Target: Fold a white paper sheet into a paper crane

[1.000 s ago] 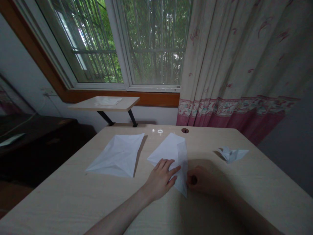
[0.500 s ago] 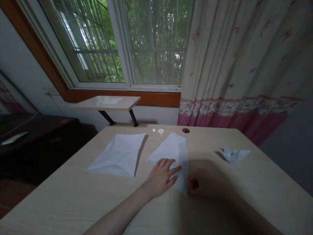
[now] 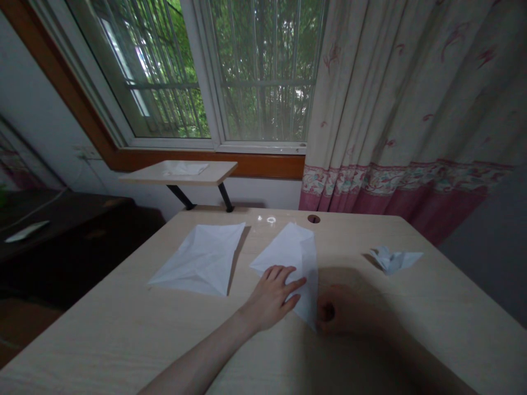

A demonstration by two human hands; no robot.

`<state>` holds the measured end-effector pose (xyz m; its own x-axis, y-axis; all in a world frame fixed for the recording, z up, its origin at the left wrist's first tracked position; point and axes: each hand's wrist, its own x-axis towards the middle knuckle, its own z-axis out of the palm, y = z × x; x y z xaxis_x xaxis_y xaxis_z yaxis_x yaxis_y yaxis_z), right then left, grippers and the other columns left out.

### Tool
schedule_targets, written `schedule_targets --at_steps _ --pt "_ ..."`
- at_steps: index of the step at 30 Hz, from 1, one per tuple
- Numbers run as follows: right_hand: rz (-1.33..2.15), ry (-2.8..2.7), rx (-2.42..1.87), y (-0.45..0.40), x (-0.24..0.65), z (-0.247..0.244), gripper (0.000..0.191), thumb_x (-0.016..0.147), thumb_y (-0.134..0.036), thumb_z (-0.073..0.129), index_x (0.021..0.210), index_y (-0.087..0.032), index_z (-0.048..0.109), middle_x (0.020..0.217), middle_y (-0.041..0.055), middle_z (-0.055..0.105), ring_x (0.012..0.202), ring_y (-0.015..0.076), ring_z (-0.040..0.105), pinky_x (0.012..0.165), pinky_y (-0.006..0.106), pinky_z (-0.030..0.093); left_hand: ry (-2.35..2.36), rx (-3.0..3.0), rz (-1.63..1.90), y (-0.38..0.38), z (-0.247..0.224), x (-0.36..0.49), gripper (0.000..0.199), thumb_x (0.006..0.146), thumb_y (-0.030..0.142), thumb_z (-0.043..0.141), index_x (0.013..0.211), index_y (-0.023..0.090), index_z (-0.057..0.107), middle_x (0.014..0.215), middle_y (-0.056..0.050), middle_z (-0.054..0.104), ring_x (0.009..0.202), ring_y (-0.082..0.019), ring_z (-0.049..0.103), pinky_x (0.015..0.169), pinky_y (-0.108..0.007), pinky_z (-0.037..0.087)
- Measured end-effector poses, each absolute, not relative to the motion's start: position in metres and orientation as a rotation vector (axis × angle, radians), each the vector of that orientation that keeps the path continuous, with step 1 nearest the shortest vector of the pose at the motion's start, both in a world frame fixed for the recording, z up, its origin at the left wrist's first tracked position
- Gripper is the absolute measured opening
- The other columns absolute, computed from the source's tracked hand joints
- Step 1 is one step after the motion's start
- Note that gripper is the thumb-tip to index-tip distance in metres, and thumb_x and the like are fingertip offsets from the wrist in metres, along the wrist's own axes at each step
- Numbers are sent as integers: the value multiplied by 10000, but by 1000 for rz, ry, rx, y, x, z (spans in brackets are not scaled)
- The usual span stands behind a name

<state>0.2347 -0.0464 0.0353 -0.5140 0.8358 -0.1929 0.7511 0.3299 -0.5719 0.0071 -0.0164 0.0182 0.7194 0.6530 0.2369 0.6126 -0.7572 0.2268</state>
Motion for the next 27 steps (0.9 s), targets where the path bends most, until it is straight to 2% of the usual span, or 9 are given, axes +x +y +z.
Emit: schedule_targets --at_steps 12,18,27 --pt "942 -2483 -1487 -48 233 44 73 613 -271 676 605 -199 688 594 -23 677 562 131 590 521 212 340 1024 2795 462 -17 21 7 377 971 358 471 1347 330 497 1365 -52 483 1195 -268 446 1017 -467 363" --pt "968 -2476 -1507 -49 230 47 57 604 -252 679 586 -198 680 562 -35 651 533 118 563 520 212 340 1018 2796 474 -16 18 7 391 969 353 474 1359 333 482 1372 -52 476 1199 -271 443 1023 -473 355" --pt "1291 -2144 -1504 -30 247 29 247 703 -363 662 581 -164 582 520 -47 532 491 90 443 477 202 316 1018 2799 456 -17 20 7 402 963 322 493 1364 328 476 1378 -59 469 1215 -275 429 1030 -482 356"
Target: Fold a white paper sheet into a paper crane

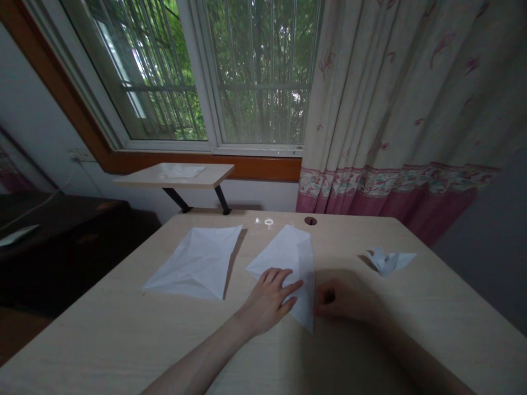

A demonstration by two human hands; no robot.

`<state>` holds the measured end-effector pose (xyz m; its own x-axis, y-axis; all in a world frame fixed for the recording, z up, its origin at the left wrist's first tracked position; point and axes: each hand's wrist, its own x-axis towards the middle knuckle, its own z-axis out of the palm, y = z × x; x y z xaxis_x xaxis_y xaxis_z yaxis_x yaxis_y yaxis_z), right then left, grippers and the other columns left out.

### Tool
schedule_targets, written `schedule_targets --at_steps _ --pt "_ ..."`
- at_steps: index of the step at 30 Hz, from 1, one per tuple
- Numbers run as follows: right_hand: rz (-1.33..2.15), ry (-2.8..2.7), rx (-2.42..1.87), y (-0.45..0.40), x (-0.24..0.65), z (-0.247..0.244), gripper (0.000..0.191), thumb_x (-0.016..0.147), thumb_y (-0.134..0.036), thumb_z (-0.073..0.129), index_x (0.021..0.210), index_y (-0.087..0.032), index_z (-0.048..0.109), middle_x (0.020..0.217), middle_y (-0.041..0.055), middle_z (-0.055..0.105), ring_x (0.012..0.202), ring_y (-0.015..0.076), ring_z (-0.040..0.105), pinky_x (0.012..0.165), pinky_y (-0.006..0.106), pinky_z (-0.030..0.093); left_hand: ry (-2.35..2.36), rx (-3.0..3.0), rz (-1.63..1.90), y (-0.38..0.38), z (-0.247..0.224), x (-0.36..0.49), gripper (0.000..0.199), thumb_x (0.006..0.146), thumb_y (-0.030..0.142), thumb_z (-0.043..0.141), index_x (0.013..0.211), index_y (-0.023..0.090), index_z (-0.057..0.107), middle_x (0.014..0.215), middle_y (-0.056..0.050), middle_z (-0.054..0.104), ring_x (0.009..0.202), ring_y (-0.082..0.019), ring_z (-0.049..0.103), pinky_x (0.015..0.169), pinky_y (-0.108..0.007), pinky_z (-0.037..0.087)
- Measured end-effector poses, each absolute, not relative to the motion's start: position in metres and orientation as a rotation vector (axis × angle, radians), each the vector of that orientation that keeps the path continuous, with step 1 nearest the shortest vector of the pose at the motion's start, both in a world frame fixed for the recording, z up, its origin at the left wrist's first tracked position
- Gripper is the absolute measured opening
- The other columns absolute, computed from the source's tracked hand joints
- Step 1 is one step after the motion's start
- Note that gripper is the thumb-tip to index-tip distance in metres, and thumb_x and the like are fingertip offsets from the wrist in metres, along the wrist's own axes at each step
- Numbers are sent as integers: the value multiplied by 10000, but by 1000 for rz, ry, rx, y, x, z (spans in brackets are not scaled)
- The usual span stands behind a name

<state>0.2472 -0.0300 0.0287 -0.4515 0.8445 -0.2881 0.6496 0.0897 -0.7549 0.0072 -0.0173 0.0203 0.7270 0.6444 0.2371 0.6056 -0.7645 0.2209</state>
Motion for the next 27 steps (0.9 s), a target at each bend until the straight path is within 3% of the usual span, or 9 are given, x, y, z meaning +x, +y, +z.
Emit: schedule_targets --at_steps 6,13,27 --pt "857 -2041 -1600 -21 258 16 311 791 -405 594 588 -175 549 550 -11 558 547 133 490 541 249 339 996 2764 465 -18 22 6 420 930 243 522 1341 330 504 1387 -53 452 1223 -274 418 1051 -498 341" --pt "432 -2010 -1711 -12 268 6 236 857 -362 525 699 -210 610 682 25 658 633 177 575 622 276 370 952 2733 488 -15 17 4 458 887 168 548 1323 304 530 1394 -58 448 1271 -273 395 1100 -491 310" --pt "376 -2158 -1689 -14 262 8 136 868 -276 551 753 -226 606 741 21 693 666 169 619 620 268 385 967 2738 477 -15 14 5 474 892 162 549 1337 319 511 1410 -51 466 1294 -265 418 1129 -548 254"
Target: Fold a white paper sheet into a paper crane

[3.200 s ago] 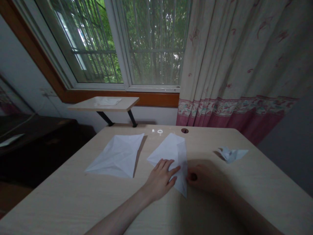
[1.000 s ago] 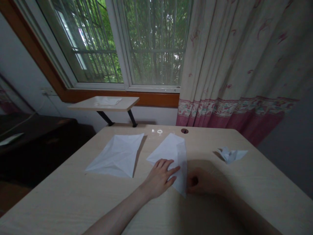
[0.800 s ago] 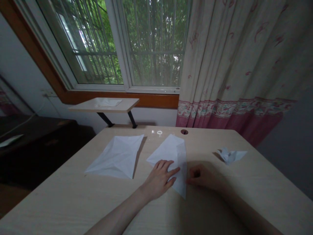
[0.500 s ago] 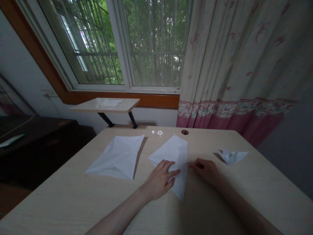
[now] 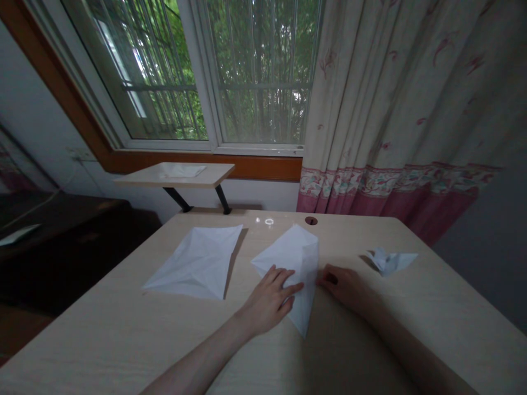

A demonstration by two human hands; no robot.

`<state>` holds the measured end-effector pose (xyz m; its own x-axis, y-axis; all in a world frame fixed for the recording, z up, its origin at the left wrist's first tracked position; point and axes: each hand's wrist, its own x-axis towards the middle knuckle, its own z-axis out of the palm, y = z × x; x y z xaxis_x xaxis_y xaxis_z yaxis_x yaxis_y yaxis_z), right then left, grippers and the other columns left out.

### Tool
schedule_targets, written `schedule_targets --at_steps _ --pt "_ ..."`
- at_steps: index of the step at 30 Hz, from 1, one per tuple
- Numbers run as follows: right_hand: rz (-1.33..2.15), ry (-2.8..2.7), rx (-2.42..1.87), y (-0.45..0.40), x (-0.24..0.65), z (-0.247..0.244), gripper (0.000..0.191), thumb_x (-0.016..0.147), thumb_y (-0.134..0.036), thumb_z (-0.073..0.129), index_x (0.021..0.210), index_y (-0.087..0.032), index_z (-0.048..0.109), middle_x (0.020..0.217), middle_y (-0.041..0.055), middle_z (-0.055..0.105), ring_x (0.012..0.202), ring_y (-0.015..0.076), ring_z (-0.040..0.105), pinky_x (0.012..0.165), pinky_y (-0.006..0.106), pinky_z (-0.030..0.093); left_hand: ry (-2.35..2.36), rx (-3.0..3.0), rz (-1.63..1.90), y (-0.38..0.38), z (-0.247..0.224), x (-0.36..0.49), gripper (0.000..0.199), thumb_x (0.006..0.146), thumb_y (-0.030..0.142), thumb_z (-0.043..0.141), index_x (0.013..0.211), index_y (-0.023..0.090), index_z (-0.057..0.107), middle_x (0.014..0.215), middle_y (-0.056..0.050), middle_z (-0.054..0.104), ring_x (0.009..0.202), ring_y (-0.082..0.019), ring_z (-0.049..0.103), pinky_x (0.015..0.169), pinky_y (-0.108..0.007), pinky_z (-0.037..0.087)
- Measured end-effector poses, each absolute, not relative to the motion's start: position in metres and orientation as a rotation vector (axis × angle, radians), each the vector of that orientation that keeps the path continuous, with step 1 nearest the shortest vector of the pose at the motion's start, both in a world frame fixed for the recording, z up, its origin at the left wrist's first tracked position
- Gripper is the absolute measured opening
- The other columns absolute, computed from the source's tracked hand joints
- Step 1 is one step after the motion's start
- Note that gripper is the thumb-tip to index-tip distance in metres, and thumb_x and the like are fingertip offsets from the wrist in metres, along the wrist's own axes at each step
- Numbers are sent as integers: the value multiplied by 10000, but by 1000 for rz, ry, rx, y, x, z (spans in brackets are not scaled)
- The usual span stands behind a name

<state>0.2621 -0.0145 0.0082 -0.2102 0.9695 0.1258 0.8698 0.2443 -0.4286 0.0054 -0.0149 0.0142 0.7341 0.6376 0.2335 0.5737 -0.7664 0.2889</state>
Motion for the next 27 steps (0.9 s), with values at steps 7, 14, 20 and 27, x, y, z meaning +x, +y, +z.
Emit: schedule_targets --at_steps 7,14,20,27 --pt "417 -2181 -1725 -16 260 13 165 871 -325 554 761 -217 612 725 22 686 659 170 613 611 266 369 974 2732 470 -16 16 6 469 886 151 549 1324 316 526 1401 -65 474 1287 -273 424 1121 -556 261" --pt "487 -2190 -1725 -16 260 17 154 828 -353 606 742 -228 630 710 5 689 643 167 619 576 251 367 987 2744 474 -16 13 6 462 890 162 547 1325 315 530 1416 -55 472 1293 -274 419 1119 -546 272" --pt "479 -2161 -1685 -16 262 9 169 864 -356 558 775 -238 639 715 1 692 634 168 624 587 261 418 1012 2737 469 -15 12 6 420 906 210 541 1306 335 548 1418 -43 481 1288 -270 436 1117 -546 276" --pt "-26 -2154 -1183 -13 266 -8 231 950 -227 426 1016 -235 647 958 65 695 892 194 637 799 341 526 1000 2711 478 -16 14 5 405 893 189 541 1270 331 581 1418 -33 483 1302 -248 430 1134 -530 252"
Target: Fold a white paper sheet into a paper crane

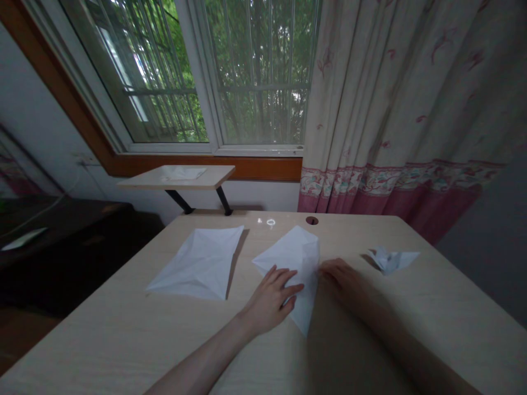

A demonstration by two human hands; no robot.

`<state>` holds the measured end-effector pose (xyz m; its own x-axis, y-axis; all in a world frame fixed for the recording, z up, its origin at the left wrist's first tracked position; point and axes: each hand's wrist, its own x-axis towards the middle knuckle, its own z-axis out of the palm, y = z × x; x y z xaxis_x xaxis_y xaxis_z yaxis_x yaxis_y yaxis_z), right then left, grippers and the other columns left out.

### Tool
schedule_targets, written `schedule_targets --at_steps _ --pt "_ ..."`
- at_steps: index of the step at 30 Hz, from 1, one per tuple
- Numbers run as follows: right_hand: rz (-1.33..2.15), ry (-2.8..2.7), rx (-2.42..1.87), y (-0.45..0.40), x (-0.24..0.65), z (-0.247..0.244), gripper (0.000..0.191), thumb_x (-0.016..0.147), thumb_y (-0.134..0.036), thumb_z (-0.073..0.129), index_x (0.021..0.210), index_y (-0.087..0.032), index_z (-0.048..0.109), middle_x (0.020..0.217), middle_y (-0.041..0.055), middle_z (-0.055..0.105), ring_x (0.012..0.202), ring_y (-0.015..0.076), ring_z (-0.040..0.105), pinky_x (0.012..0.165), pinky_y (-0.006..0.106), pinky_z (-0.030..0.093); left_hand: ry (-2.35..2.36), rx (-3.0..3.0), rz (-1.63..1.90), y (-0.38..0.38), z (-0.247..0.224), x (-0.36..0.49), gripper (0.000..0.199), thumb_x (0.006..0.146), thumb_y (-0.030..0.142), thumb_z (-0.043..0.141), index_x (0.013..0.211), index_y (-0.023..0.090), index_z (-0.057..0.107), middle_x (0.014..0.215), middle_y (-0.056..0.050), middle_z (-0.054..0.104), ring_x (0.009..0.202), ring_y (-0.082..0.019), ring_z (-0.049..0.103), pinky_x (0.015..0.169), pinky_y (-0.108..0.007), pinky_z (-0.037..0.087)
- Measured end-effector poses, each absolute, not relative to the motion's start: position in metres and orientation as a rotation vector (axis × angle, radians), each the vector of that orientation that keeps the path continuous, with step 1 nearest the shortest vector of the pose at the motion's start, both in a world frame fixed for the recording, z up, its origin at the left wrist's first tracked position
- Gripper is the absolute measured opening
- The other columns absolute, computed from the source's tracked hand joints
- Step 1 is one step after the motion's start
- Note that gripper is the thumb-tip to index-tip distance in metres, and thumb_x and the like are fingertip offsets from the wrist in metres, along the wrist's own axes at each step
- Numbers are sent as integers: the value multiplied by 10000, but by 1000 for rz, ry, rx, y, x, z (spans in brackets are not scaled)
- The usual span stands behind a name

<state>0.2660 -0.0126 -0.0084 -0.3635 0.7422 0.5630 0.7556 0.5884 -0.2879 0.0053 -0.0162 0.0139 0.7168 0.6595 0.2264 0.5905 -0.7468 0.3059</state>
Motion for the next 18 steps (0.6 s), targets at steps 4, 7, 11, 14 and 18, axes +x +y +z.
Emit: schedule_targets --at_steps 4,7,11,14,18 --pt "-398 -2147 -1054 -14 258 -11 275 952 -200 452 1189 -248 585 1138 73 658 1077 206 577 916 385 493 980 2724 500 -17 16 6 404 888 181 537 1260 329 588 1396 -23 506 1279 -233 451 1139 -516 251" --pt "-543 -2183 -1110 -18 246 -10 361 954 -190 459 1306 -249 513 1287 74 591 1224 227 485 1000 419 422 962 2748 517 -17 16 6 398 883 199 547 1256 331 592 1368 -22 531 1242 -227 483 1134 -511 261" --pt "-644 -2249 -1189 -24 234 -5 463 930 -207 517 1375 -324 458 1392 48 521 1327 266 374 1073 462 301 976 2764 583 -18 15 6 339 872 234 564 1187 331 642 1327 -6 568 1190 -234 518 1109 -495 309" --pt "-697 -2207 -1259 -25 232 -2 523 897 -217 576 1367 -410 449 1428 46 477 1353 305 329 1080 531 238 985 2762 667 -19 14 7 283 863 233 556 1099 310 691 1263 0 616 1123 -234 553 1057 -466 375" --pt "-713 -2169 -1276 -24 233 -3 502 888 -220 599 1334 -417 477 1414 47 481 1364 305 304 1078 550 227 960 2753 725 -20 15 8 251 857 238 551 1046 284 710 1205 -5 652 1066 -232 575 1000 -443 420"
